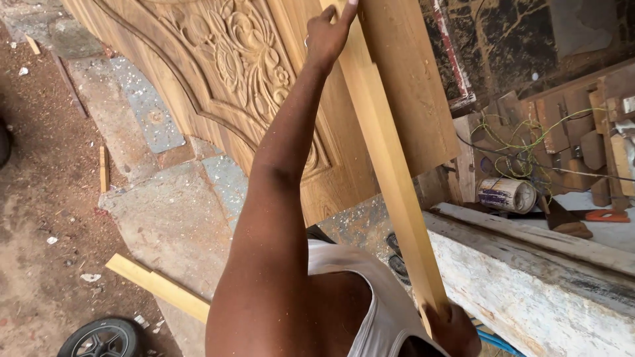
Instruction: Using a chisel to carve and shape wooden components for a headboard or furniture piece.
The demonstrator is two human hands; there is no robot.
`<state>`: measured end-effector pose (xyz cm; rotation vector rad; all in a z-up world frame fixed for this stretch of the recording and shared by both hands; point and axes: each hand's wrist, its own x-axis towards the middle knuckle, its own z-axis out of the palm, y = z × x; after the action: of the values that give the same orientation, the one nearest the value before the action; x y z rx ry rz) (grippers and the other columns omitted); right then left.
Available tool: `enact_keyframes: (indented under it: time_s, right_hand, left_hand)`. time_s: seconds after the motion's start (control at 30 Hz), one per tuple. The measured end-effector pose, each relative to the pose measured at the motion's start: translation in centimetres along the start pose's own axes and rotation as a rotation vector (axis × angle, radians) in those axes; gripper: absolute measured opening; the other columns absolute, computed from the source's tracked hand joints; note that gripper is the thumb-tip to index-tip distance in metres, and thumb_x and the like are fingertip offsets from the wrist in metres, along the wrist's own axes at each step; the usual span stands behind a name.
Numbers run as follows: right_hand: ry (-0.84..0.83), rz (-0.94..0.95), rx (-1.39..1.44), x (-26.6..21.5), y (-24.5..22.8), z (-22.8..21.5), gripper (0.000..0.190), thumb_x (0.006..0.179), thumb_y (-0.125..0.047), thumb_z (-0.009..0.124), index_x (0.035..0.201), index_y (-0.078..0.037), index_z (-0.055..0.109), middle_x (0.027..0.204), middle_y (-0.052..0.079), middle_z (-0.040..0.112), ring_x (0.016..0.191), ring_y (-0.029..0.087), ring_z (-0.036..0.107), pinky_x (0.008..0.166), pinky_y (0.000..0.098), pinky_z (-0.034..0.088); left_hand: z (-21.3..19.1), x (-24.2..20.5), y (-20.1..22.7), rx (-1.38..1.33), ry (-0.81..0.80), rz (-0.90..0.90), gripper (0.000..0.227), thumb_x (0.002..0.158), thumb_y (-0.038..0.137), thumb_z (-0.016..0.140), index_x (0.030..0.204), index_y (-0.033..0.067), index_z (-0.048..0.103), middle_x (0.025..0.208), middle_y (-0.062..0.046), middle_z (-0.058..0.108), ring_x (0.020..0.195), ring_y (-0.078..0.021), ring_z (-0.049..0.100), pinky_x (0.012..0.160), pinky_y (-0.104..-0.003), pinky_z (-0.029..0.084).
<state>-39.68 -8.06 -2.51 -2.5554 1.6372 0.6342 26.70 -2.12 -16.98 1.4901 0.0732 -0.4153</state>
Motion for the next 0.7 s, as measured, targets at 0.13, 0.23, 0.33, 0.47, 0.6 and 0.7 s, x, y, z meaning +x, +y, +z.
enact_keyframes:
  time_s: [0.13, 0.23, 0.33, 0.47, 0.6, 0.7]
  right_hand:
    - [0.137, -0.308, -0.011, 9.3, -11.7, 0.5, 0.052, 0.077, -0.057, 0.077, 0.104, -0.013, 0.076, 0.099, 0.011, 0.078, 0.091, 0.033, 0.075, 0.081, 0.0451, 0.059]
    - [0.029, -0.452, 0.015, 13.8, -20.1, -2.0, 0.049, 0.083, -0.057, 0.074, 0.113, -0.019, 0.073, 0.115, 0.004, 0.076, 0.104, 0.026, 0.073, 0.086, 0.0434, 0.056]
    - [0.258, -0.626, 0.226, 15.5, -23.1, -6.9, 0.04, 0.084, -0.042, 0.086, 0.097, -0.009, 0.068, 0.091, 0.007, 0.071, 0.085, 0.024, 0.067, 0.088, 0.0463, 0.05]
    - [-0.218, -0.683, 1.214, 22.9, -17.2, -6.7, 0.039, 0.096, -0.013, 0.076, 0.126, -0.009, 0.052, 0.099, 0.003, 0.053, 0.081, 0.015, 0.049, 0.07, 0.0332, 0.045]
    - [-0.811, -0.623, 1.565, 27.3, -10.8, -1.8, 0.037, 0.095, -0.002, 0.065, 0.129, -0.008, 0.053, 0.106, 0.006, 0.063, 0.092, 0.018, 0.066, 0.08, 0.0356, 0.059]
    - [-0.897, -0.536, 1.515, 27.5, -7.3, -0.1, 0.034, 0.097, -0.011, 0.067, 0.13, -0.007, 0.057, 0.102, 0.008, 0.067, 0.081, 0.018, 0.065, 0.067, 0.0327, 0.056]
  left_hand:
    - [-3.0, -7.1, 2.9, 0.082, -0.019, 0.148, 0.068, 0.096, 0.063, 0.062, 0.093, -0.0042, 0.068, 0.081, -0.014, 0.066, 0.075, -0.0203, 0.06, 0.077, -0.038, 0.054]
    - [-4.2, -17.8, 0.1, 0.048, -0.245, -0.088, 0.053, 0.095, 0.057, 0.064, 0.071, 0.0102, 0.063, 0.064, -0.004, 0.065, 0.056, -0.0094, 0.058, 0.058, -0.029, 0.05]
    - [-4.3, -28.2, -4.4, 0.303, -0.594, -0.321, 0.053, 0.095, 0.055, 0.063, 0.074, 0.0063, 0.067, 0.066, -0.004, 0.068, 0.06, -0.0134, 0.064, 0.063, -0.031, 0.055]
    - [-1.0, -37.8, -16.3, 0.354, -0.709, -0.451, 0.058, 0.095, 0.059, 0.059, 0.085, 0.0033, 0.07, 0.074, -0.007, 0.071, 0.071, -0.0161, 0.068, 0.071, -0.034, 0.056]
    - [4.4, -40.7, -23.6, 0.075, -0.475, -0.508, 0.069, 0.094, 0.07, 0.043, 0.114, 0.0056, 0.06, 0.101, -0.008, 0.069, 0.093, -0.0192, 0.065, 0.085, -0.039, 0.054]
    - [9.1, -40.4, -26.0, -0.196, -0.245, -0.548, 0.072, 0.09, 0.07, 0.043, 0.127, 0.0087, 0.053, 0.113, -0.007, 0.066, 0.1, -0.0205, 0.062, 0.087, -0.041, 0.051]
